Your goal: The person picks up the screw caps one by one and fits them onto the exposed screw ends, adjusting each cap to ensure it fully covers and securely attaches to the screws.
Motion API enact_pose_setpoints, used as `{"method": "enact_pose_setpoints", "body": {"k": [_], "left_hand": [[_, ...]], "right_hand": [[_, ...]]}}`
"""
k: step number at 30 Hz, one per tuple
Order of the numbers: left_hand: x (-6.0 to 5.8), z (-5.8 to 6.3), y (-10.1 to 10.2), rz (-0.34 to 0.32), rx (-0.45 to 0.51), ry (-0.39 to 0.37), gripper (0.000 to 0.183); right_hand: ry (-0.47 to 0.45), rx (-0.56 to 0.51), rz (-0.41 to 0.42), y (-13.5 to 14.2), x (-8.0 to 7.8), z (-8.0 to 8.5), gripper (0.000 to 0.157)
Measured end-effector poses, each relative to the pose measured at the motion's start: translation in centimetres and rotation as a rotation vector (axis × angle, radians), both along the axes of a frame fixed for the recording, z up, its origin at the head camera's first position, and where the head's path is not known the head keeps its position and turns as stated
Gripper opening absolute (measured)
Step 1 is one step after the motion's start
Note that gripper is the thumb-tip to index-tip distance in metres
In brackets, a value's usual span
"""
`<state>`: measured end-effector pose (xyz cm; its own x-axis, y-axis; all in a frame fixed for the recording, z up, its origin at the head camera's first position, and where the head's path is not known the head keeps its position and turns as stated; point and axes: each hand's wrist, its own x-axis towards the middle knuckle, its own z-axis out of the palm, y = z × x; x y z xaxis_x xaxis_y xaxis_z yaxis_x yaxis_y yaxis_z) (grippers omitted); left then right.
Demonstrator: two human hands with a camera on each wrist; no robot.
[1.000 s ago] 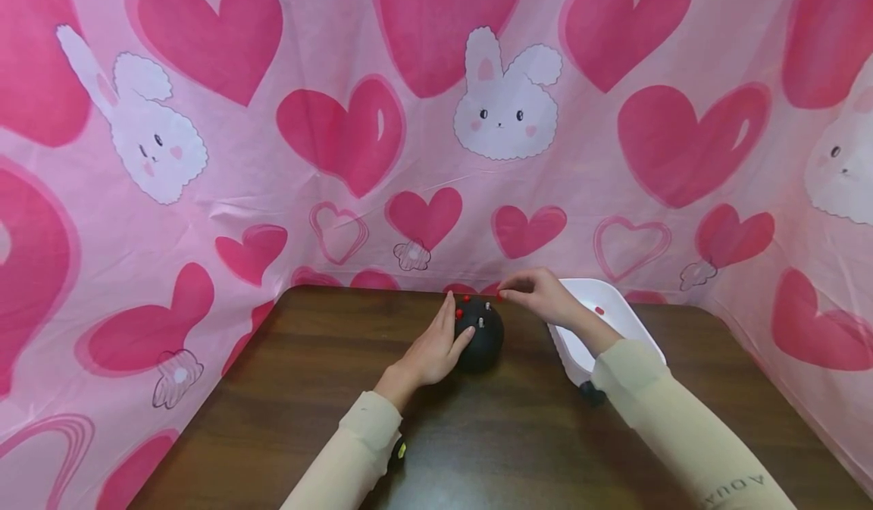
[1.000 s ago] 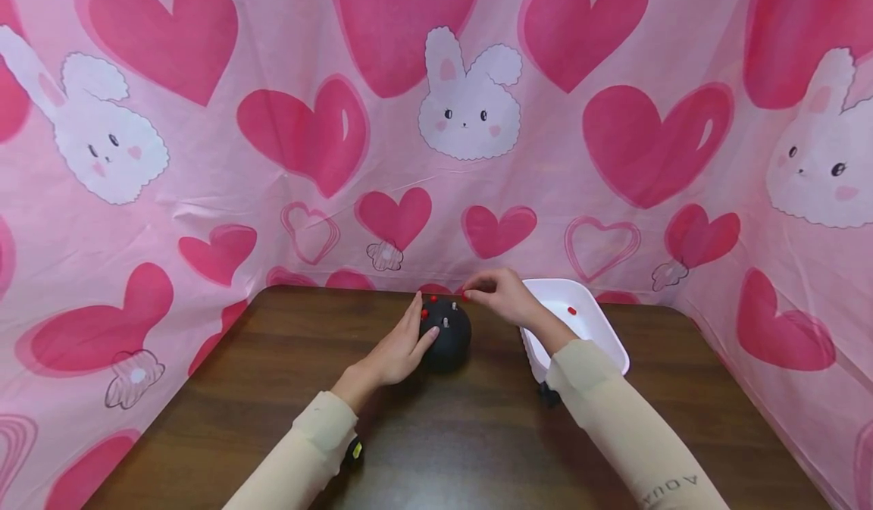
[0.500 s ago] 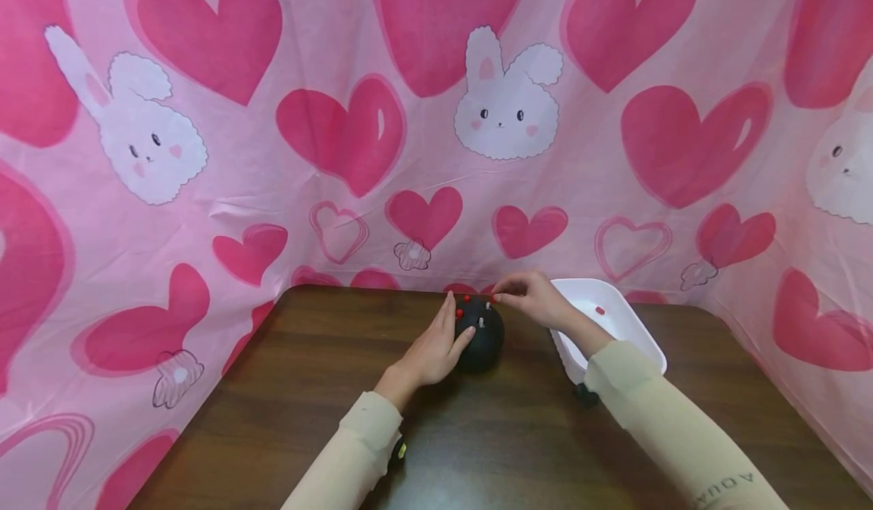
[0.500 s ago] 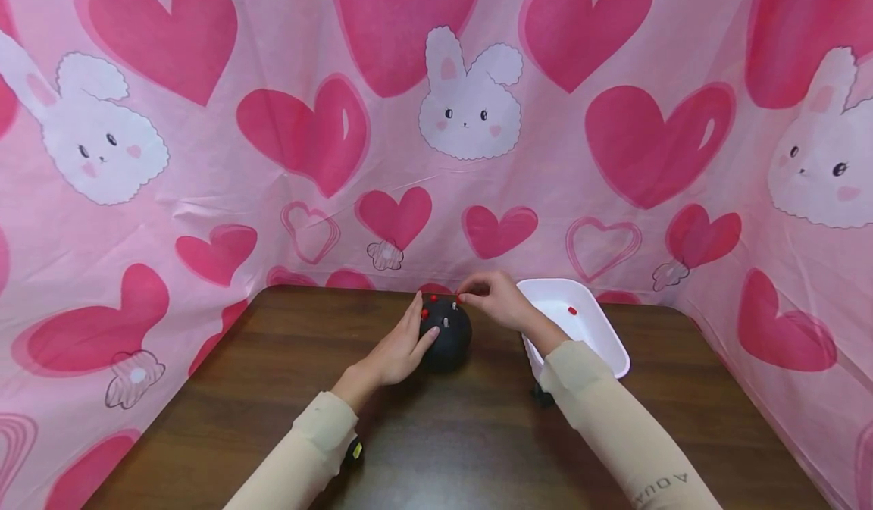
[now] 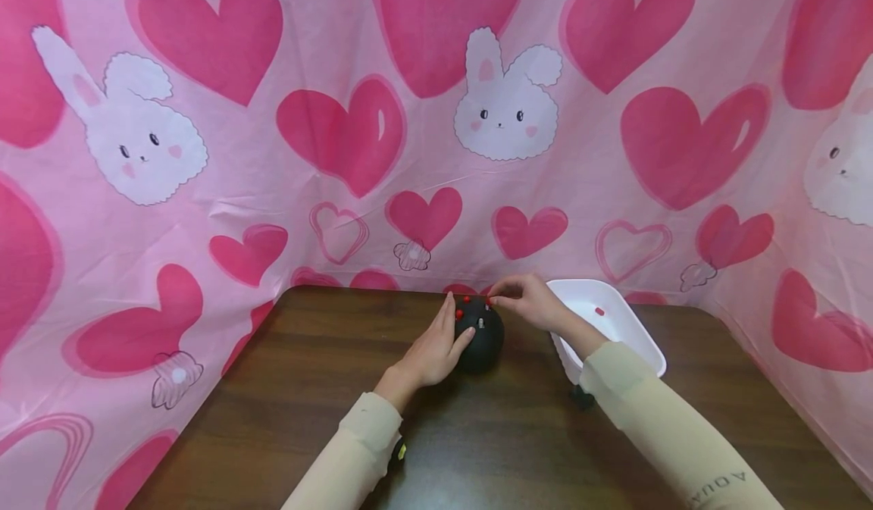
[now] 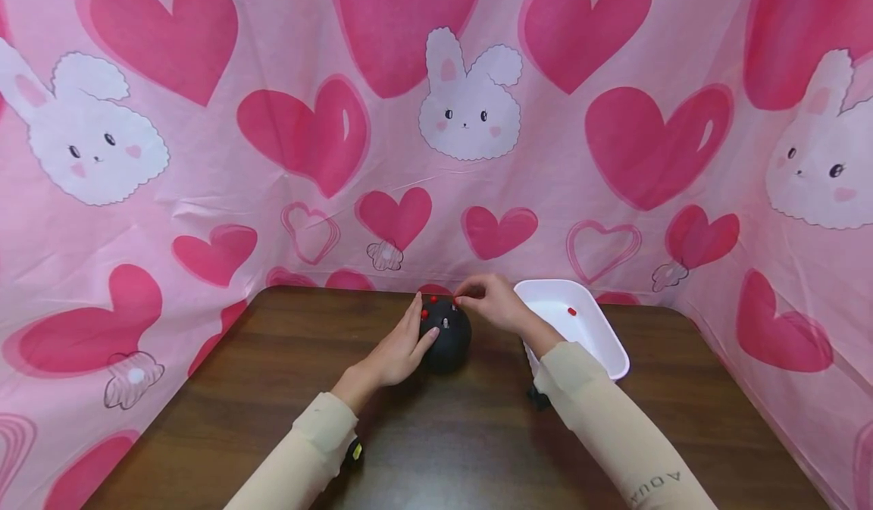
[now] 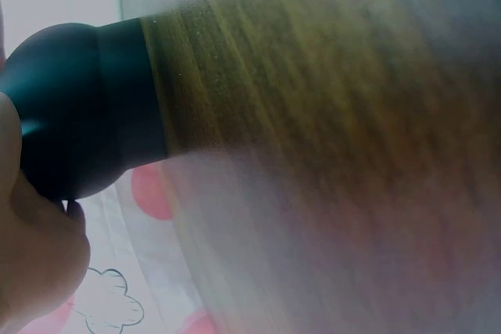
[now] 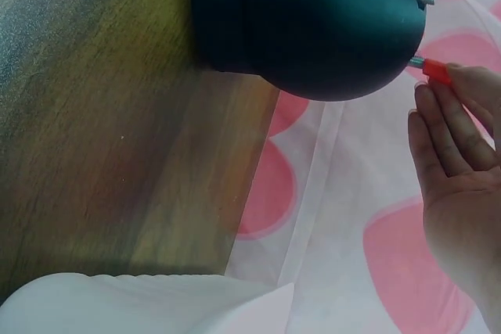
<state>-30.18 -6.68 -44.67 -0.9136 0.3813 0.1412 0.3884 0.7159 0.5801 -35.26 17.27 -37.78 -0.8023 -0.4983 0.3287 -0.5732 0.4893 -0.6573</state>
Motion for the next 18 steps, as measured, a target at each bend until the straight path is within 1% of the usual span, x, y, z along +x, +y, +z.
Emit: {"method": "enact_pose_setpoints", "body": {"k": [6, 12, 18], "left_hand": [[0.11, 0.06, -0.05, -0.004, 0.005, 0.000, 0.089], [0.13, -0.02, -0.05, -0.006, 0.003, 0.009, 0.090], [-0.07, -0.13, -0.04, -0.011, 0.004, 0.022, 0.090]], "right_hand": [[0.007, 0.010, 0.014, -0.29, -0.09, -0.35, 0.019], [0.006, 0.037, 0.004, -0.53, 0.01, -0.77, 0.018], [0.017, 0.055, -0.001, -0.66, -0.02, -0.70, 0.018]]}}
